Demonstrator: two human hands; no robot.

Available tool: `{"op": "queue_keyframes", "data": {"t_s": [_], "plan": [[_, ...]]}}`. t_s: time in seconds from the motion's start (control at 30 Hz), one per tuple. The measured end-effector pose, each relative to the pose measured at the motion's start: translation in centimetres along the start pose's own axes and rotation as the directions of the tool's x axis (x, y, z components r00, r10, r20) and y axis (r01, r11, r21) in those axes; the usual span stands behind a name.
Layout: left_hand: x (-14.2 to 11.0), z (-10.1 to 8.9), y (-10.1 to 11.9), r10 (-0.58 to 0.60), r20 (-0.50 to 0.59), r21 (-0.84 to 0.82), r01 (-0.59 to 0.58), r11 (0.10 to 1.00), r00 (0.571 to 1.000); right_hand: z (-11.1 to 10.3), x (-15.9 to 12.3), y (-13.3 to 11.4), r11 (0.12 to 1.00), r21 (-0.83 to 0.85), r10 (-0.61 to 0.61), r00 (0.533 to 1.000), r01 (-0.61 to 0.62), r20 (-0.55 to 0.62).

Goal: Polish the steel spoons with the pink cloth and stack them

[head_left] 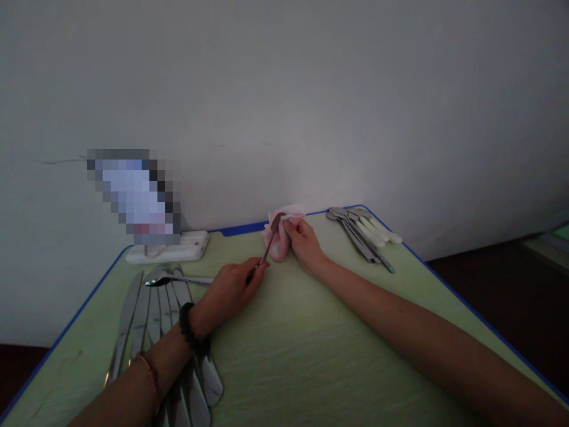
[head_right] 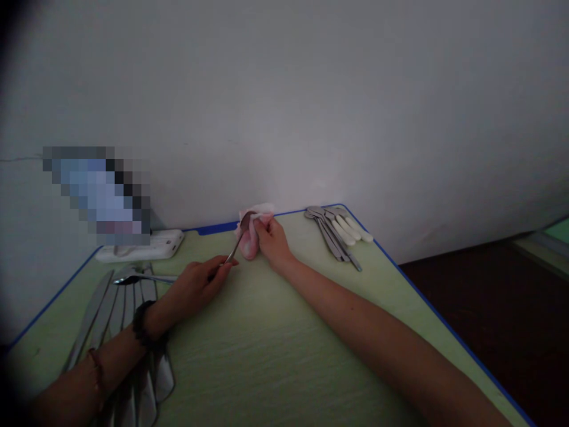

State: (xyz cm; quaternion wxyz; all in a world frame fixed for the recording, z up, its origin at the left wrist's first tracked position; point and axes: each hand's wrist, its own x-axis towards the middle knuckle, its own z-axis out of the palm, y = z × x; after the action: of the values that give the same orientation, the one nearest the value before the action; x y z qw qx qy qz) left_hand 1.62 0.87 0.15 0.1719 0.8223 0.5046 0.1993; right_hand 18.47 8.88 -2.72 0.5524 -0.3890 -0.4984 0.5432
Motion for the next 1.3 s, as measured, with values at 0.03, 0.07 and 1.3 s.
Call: {"op": "queue_keyframes", "data": {"t_s": [0.03,0.07,1.3], "plan": [[0.0,0.0,0.0,0.007,-0.006,-0.013,-0.008,1.000,1.000,0.0,-0.1,-0.1,0.999,-0.037,-0.042,0.998,0.040,-0.042],[0.0,0.0,0.1,0.009,-0.018,-0.028,-0.009,1.000,1.000,0.0,-0.1,-0.1,0.995,-0.063,-0.077,0.994,0.071,-0.083],[0.1,-1.1,0.4,-0.208,-0.389,-0.235,0.122,0.964,0.897,0.0,-0.5,-1.7,0.958,-0.275,0.007,0.956,0.077,0.292]]}}
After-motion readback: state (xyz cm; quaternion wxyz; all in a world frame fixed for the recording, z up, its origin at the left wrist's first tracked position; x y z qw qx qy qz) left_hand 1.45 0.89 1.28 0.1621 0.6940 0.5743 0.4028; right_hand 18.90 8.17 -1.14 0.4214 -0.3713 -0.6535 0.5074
